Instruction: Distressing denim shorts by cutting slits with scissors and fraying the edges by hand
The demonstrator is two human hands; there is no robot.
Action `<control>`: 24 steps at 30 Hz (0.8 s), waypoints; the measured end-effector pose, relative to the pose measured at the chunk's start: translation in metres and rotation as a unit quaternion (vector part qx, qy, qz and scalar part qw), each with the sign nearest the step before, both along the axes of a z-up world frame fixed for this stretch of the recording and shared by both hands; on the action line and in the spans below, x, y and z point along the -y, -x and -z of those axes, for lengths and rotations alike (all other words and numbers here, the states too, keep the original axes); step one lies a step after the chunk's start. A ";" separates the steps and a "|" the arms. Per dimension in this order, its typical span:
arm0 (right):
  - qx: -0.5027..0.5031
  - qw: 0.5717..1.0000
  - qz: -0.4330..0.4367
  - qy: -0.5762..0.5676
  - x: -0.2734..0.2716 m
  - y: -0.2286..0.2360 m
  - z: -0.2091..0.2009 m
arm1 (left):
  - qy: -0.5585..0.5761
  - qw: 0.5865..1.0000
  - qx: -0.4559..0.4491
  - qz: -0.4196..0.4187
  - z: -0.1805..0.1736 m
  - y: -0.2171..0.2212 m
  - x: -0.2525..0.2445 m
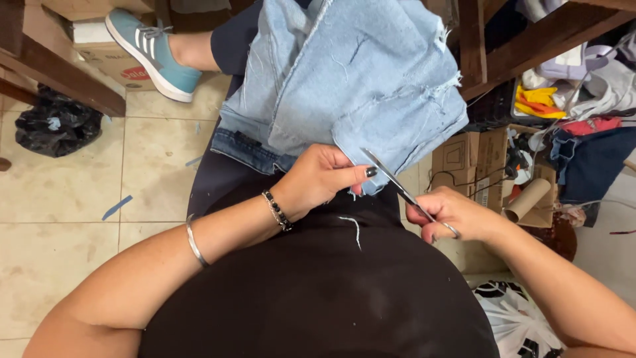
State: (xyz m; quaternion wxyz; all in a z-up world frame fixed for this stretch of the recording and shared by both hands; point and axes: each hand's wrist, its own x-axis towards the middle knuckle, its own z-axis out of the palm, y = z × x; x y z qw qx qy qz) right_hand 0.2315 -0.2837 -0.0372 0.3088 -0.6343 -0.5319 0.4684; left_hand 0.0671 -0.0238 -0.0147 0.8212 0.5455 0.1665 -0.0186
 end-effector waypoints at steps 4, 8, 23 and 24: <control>0.023 0.999 -0.021 0.009 -0.018 0.003 -0.017 | -0.002 1.000 0.021 0.020 -0.002 0.000 -0.002; 0.007 0.999 -0.041 -0.012 -0.039 0.003 -0.019 | -0.013 0.999 0.021 0.030 -0.002 0.000 -0.004; 0.024 0.999 -0.018 -0.019 -0.032 0.007 -0.017 | -0.188 0.982 -0.032 -0.016 -0.035 0.015 -0.021; 0.027 0.999 -0.023 -0.015 -0.032 0.007 -0.019 | -0.211 0.977 -0.032 -0.022 -0.029 0.014 -0.020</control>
